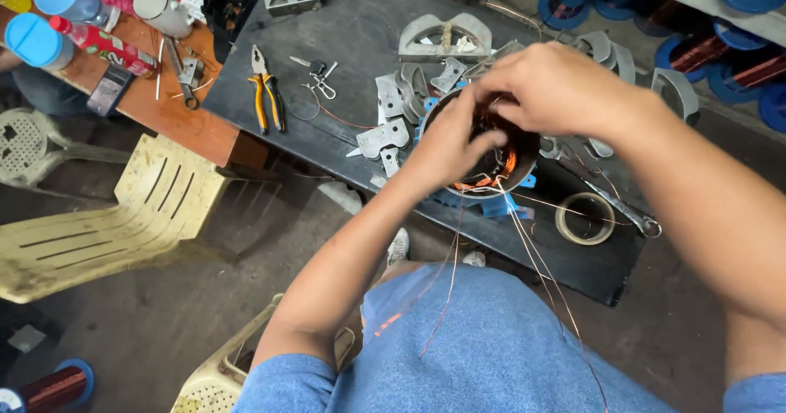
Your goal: Connecting and organizing copper wires inside an electric motor stator during a repair process.
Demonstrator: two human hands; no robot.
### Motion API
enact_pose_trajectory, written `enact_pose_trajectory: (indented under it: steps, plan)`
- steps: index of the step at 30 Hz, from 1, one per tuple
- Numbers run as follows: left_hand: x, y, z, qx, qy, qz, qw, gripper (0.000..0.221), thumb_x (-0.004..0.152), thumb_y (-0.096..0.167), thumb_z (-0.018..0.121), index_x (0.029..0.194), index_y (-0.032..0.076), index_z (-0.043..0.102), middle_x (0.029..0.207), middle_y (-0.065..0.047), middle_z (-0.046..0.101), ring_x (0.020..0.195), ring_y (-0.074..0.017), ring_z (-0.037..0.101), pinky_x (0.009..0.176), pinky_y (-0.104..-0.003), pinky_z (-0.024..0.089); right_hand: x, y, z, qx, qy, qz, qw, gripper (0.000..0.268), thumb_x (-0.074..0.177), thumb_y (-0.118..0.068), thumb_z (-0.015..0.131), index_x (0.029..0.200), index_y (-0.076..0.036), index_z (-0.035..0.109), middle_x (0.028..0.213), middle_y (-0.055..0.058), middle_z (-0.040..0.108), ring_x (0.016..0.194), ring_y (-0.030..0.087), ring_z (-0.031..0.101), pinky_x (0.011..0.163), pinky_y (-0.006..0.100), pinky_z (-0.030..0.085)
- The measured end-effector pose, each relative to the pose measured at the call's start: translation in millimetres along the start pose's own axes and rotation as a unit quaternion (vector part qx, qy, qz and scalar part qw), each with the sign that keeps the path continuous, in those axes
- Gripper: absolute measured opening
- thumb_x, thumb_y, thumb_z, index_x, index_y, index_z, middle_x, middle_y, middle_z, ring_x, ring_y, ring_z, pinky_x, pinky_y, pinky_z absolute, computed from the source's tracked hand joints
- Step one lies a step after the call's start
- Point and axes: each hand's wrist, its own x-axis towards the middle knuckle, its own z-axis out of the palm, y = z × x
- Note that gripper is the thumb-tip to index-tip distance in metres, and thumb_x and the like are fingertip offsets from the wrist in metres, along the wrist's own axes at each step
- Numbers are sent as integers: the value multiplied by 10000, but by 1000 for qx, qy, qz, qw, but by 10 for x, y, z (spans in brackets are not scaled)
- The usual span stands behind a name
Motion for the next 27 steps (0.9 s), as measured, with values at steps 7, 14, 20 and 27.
enact_pose_trajectory:
  steps: [7,14,20,27]
  plan:
    - [-170,69,-178,-124,-8,41,991,149,1036,220,438,1068,126,549,826,25,652,819,-140,624,816,-312,475,-258,96,-264,92,106,-121,983,164,916,-158,684,1058,-87,726,1008,48,756,903,229,703,826,361,509]
    - [-559,48,-142,36,19,129,991,148,1040,110,489,1114,44,599,994,-71,726,977,-259,708,941,-424,552,-473,556,-28,286,136,96,944,149,988,-117,699,1127,-69,723,941,70,724,816,127,634,748,264,486]
    - [-558,-70,-85,57,44,94,993,168,1035,115,516,1198,92,552,1018,-24,753,917,-216,752,795,-379,609,-182,792,398,92,106,29,990,244,977,-168,617,1196,-106,705,1196,88,699,1125,304,601,985,472,427]
    - [-407,233,-294,-80,11,-10,997,136,1063,171,369,1062,112,491,871,-2,702,829,-174,660,843,-317,472,114,592,499,-75,-23,55,995,308,1018,-353,534,1164,-151,714,1135,-2,720,1011,317,500,921,491,439]
